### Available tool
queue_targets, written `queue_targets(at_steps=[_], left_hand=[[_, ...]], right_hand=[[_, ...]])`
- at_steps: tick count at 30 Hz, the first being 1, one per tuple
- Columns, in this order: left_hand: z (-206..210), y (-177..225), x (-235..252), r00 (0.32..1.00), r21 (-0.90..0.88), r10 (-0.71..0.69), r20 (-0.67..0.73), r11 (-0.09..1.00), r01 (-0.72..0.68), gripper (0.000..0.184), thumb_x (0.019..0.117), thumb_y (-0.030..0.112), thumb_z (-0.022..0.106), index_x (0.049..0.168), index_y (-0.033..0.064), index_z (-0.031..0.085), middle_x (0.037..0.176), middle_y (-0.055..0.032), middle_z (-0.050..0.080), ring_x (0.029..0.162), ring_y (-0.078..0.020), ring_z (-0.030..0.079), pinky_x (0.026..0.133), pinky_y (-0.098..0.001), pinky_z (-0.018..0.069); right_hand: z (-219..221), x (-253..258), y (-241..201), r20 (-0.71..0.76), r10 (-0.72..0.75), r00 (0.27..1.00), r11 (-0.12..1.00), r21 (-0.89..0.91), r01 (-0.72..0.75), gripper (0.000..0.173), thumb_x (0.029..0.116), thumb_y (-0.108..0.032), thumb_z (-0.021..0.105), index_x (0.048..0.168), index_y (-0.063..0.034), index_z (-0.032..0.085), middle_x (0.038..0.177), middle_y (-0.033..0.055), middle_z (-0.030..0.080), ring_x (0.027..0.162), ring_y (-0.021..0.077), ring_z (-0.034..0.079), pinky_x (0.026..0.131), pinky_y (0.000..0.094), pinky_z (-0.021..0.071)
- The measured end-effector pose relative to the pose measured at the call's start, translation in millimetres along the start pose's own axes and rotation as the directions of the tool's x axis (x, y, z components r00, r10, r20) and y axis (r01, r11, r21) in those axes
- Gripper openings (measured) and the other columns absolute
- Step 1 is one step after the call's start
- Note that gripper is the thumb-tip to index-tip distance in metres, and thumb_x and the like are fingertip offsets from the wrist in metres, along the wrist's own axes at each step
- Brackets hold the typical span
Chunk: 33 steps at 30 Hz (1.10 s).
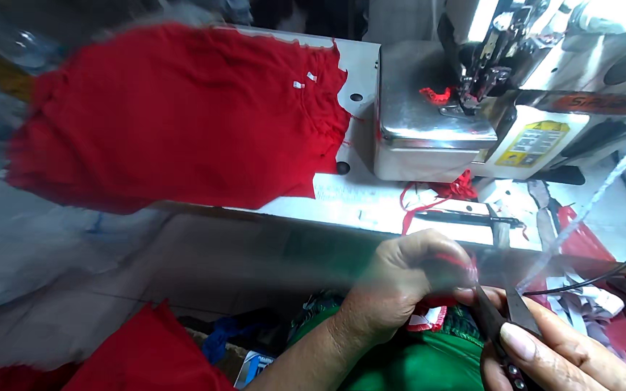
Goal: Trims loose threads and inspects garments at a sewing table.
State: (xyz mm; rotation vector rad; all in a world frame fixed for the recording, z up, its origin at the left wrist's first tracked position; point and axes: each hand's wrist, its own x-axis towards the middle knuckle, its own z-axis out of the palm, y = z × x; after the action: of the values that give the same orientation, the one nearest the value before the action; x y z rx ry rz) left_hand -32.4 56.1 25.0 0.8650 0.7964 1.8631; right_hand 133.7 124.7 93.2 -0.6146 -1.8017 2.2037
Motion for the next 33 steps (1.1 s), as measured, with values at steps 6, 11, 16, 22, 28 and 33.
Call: queue_targets(at_steps=[6, 11, 16, 22, 28, 33], left_hand=[[-3, -2, 0, 0.997, 0.064, 0.069, 0.033, 0.995, -0.071, 0.019, 0.0942, -0.002, 0.062, 0.089, 0.0131, 0.073, 0.092, 0.0052, 0.066, 0.089, 0.0011, 0.063, 0.079, -0.0152, 0.0537], [-7, 2, 3, 0.965, 0.254, 0.231, 0.128, 0.933, -0.257, 0.013, 0.0944, -0.002, 0.061, 0.09, 0.0066, 0.069, 0.094, 0.0021, 0.065, 0.095, -0.0003, 0.062, 0.084, -0.0153, 0.0525], [-3, -1, 0, 0.995, 0.123, 0.095, 0.039, 0.988, -0.099, 0.017, 0.0966, 0.001, 0.06, 0.091, 0.0128, 0.072, 0.091, 0.0047, 0.065, 0.086, 0.0018, 0.063, 0.076, -0.0142, 0.0532], [-4, 0, 0, 0.99, 0.125, 0.119, 0.073, 0.984, -0.128, 0.014, 0.097, 0.001, 0.061, 0.092, 0.0102, 0.071, 0.093, 0.0034, 0.065, 0.087, 0.0012, 0.063, 0.077, -0.0145, 0.0537], [-1, -1, -2, 0.994, 0.137, 0.104, 0.032, 0.985, -0.108, 0.014, 0.0969, 0.003, 0.061, 0.092, 0.0115, 0.072, 0.092, 0.0044, 0.066, 0.089, 0.0013, 0.063, 0.079, -0.015, 0.0535], [4, -7, -6, 0.978, 0.006, -0.082, -0.192, 0.996, 0.084, 0.019, 0.0948, 0.001, 0.062, 0.09, 0.0143, 0.074, 0.083, 0.0047, 0.069, 0.075, 0.0009, 0.065, 0.07, -0.0168, 0.0552]], right_hand=[[-1, 1, 1, 0.013, 0.017, 1.0, 0.997, 0.076, -0.018, 0.033, 0.1068, -0.004, 0.032, 0.133, -0.0041, 0.052, 0.08, -0.0128, 0.066, 0.063, -0.0008, 0.063, 0.055, 0.0181, 0.0559], [-1, 1, 1, 0.01, 0.019, 1.0, 0.993, 0.113, -0.02, 0.032, 0.1071, -0.004, 0.033, 0.131, -0.0052, 0.053, 0.082, -0.0122, 0.066, 0.063, -0.0012, 0.063, 0.054, 0.0172, 0.0553], [-1, 2, 0, 0.01, 0.032, 0.999, 0.995, 0.096, -0.033, 0.032, 0.1073, -0.004, 0.032, 0.132, -0.0043, 0.053, 0.079, -0.0126, 0.066, 0.063, -0.0012, 0.063, 0.054, 0.0169, 0.0552], [0, 0, 0, 0.0, 0.022, 1.0, 0.996, 0.087, -0.022, 0.032, 0.107, -0.003, 0.032, 0.131, -0.0052, 0.053, 0.08, -0.0132, 0.066, 0.063, -0.0014, 0.063, 0.055, 0.0167, 0.0553], [7, 1, 8, -0.076, -0.094, 0.993, 0.988, -0.131, 0.084, 0.028, 0.1074, -0.002, 0.034, 0.127, 0.0002, 0.053, 0.079, -0.0114, 0.065, 0.065, -0.0024, 0.063, 0.058, 0.0167, 0.055], [8, 3, 25, -0.215, -0.455, 0.864, 0.862, -0.351, 0.367, 0.022, 0.1118, -0.022, 0.039, 0.123, -0.0132, 0.055, 0.084, -0.0128, 0.069, 0.07, -0.0052, 0.065, 0.061, 0.0157, 0.057]])
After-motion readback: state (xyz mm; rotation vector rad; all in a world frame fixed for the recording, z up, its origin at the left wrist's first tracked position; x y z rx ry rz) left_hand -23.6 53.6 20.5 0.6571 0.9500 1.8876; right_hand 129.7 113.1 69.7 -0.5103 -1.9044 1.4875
